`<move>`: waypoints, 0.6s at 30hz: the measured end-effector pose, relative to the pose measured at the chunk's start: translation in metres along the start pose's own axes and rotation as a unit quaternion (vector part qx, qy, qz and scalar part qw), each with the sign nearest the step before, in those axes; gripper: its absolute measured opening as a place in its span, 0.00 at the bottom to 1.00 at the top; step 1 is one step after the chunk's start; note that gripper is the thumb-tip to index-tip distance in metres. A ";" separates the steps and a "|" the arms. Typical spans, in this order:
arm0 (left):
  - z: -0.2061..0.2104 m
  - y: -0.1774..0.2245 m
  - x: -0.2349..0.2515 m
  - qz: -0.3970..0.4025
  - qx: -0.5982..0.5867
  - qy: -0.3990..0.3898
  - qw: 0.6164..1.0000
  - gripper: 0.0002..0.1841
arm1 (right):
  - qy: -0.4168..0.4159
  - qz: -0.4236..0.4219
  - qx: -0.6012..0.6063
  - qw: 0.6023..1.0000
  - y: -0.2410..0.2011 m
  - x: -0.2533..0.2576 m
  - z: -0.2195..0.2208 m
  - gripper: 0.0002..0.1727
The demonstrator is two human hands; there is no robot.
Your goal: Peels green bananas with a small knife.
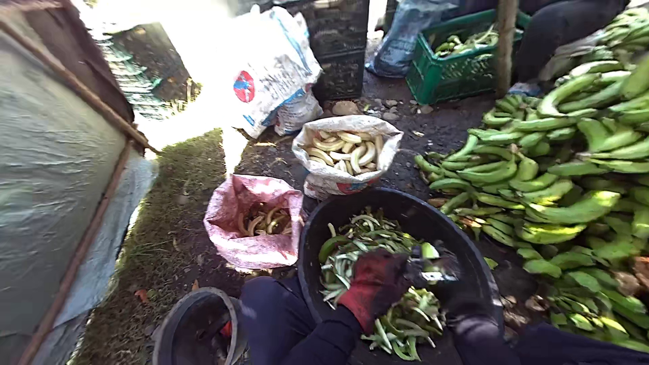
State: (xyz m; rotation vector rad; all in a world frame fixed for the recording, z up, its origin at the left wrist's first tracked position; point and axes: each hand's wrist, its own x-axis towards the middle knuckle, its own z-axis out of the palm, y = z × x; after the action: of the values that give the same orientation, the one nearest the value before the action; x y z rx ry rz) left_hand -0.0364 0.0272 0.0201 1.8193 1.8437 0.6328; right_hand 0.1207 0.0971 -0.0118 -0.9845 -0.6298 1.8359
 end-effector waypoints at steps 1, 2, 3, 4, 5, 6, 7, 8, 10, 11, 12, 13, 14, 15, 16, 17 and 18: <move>0.001 0.000 -0.002 0.024 0.011 0.015 1.000 0.25 | 0.008 0.041 0.074 0.996 -0.002 0.004 0.001 0.28; 0.001 0.000 -0.004 0.039 0.016 0.032 0.999 0.26 | 0.018 0.068 0.122 0.990 -0.005 0.006 -0.001 0.28; 0.001 0.000 -0.005 0.049 0.013 0.055 0.997 0.26 | 0.023 0.078 0.150 0.985 -0.003 0.012 -0.006 0.28; 0.002 -0.001 -0.006 0.053 0.015 0.074 0.996 0.27 | 0.033 0.080 0.161 0.983 -0.002 0.019 -0.010 0.27; 0.003 -0.002 -0.006 0.055 0.014 0.087 0.995 0.27 | 0.041 0.078 0.163 0.983 -0.001 0.023 -0.011 0.27; 0.004 -0.003 -0.004 0.057 0.014 0.101 0.993 0.27 | 0.051 0.074 0.160 0.983 -0.002 0.024 -0.009 0.27; 0.005 -0.004 -0.004 0.054 0.010 0.103 0.993 0.27 | 0.063 0.065 0.148 0.985 -0.002 0.022 -0.003 0.27; 0.006 -0.003 -0.003 0.050 0.008 0.103 0.993 0.27 | 0.074 0.051 0.123 0.988 -0.005 0.015 0.007 0.26; 0.007 -0.001 0.001 0.030 0.001 0.095 0.995 0.26 | 0.045 -0.023 -0.005 0.999 -0.005 -0.002 0.017 0.22; 0.006 0.000 0.002 0.012 -0.009 0.084 0.996 0.25 | 0.014 -0.081 -0.107 0.991 -0.001 -0.005 0.015 0.19; 0.004 0.000 0.004 -0.008 -0.021 0.075 0.997 0.23 | -0.004 -0.127 -0.183 0.975 0.005 -0.002 0.012 0.18; 0.002 -0.001 0.005 -0.029 -0.036 0.069 0.997 0.21 | -0.027 -0.137 -0.206 0.969 0.010 0.001 0.012 0.18; 0.000 -0.003 0.006 -0.054 -0.053 0.058 0.995 0.20 | -0.045 -0.139 -0.215 0.966 0.014 -0.002 0.014 0.19; -0.003 -0.005 0.007 -0.075 -0.068 0.050 0.994 0.20 | -0.057 -0.133 -0.218 0.965 0.015 -0.007 0.019 0.21; -0.004 -0.007 0.009 -0.097 -0.088 0.048 0.990 0.20 | -0.070 -0.121 -0.225 0.964 0.014 -0.012 0.023 0.22; -0.004 -0.010 0.012 -0.117 -0.113 0.048 0.986 0.21 | -0.083 -0.098 -0.240 0.962 0.014 -0.017 0.024 0.24; -0.003 -0.016 0.014 -0.138 -0.142 0.044 0.979 0.22 | -0.109 -0.068 -0.262 0.957 0.014 -0.021 0.022 0.26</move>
State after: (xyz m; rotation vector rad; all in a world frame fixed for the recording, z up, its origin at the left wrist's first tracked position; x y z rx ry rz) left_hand -0.0509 0.0410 0.0126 1.3438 1.9045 0.8344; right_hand 0.1003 0.0723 -0.0028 -1.0465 -1.3345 1.6997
